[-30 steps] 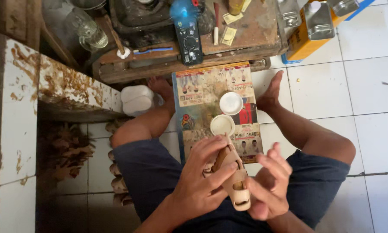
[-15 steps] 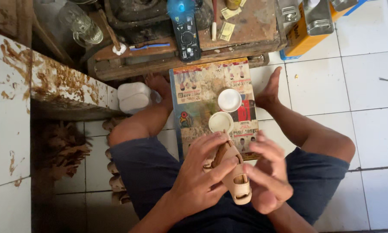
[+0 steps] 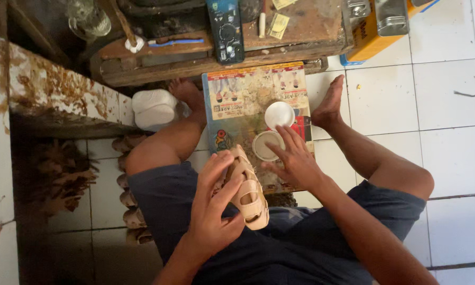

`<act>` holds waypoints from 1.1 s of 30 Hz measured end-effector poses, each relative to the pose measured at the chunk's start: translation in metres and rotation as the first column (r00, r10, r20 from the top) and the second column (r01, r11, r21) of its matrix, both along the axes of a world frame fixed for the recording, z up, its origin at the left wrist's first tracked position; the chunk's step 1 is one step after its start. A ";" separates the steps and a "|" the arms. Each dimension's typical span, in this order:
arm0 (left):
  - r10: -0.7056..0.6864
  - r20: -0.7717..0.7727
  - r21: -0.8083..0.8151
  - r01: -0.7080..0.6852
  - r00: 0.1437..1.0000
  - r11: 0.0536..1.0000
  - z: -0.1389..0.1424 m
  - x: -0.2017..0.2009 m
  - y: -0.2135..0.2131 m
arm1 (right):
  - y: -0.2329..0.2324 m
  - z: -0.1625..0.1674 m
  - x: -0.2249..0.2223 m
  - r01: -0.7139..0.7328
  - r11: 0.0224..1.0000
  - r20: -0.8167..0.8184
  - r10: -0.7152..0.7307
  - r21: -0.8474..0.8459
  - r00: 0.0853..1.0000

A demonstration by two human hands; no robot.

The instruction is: The person sits on the floor and works on leather sandals fitted over wooden lasts, pressing and smoothing the straps by hand and dipping fingers into a small bowl of paste. They turn the sandals over to work the soles and place finished sandals on a tiled shelf alongside many others.

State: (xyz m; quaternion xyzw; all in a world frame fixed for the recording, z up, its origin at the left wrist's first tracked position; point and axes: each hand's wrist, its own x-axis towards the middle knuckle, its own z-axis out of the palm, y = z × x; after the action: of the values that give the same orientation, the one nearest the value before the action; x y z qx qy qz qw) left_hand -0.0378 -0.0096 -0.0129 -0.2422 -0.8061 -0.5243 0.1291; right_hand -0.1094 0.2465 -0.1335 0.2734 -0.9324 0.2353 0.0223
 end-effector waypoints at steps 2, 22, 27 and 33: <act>0.018 -0.013 0.042 -0.018 1.000 0.999 -0.004 0.002 -0.003 | -0.003 -0.023 -0.007 -0.035 0.992 -0.082 0.045 0.124 0.996; -0.070 -0.167 -0.025 0.067 0.984 0.997 0.037 -0.009 0.030 | -0.062 0.120 0.110 0.026 0.251 0.020 -0.026 -0.968 0.999; -0.067 -0.119 -0.061 0.060 0.991 0.996 0.048 -0.004 0.033 | -0.043 0.122 0.108 0.319 0.601 0.220 -0.235 -0.732 0.947; -0.073 -0.032 -0.045 0.071 0.997 0.996 0.053 -0.001 0.038 | -0.027 0.099 0.109 0.118 0.589 -0.055 -0.267 -0.799 0.962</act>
State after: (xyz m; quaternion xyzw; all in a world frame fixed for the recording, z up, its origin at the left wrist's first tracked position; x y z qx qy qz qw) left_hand -0.0385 0.0282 0.0404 -0.2826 -0.8058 -0.5068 0.1182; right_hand -0.0007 0.2196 -0.0346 0.1517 -0.7516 0.5935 0.2446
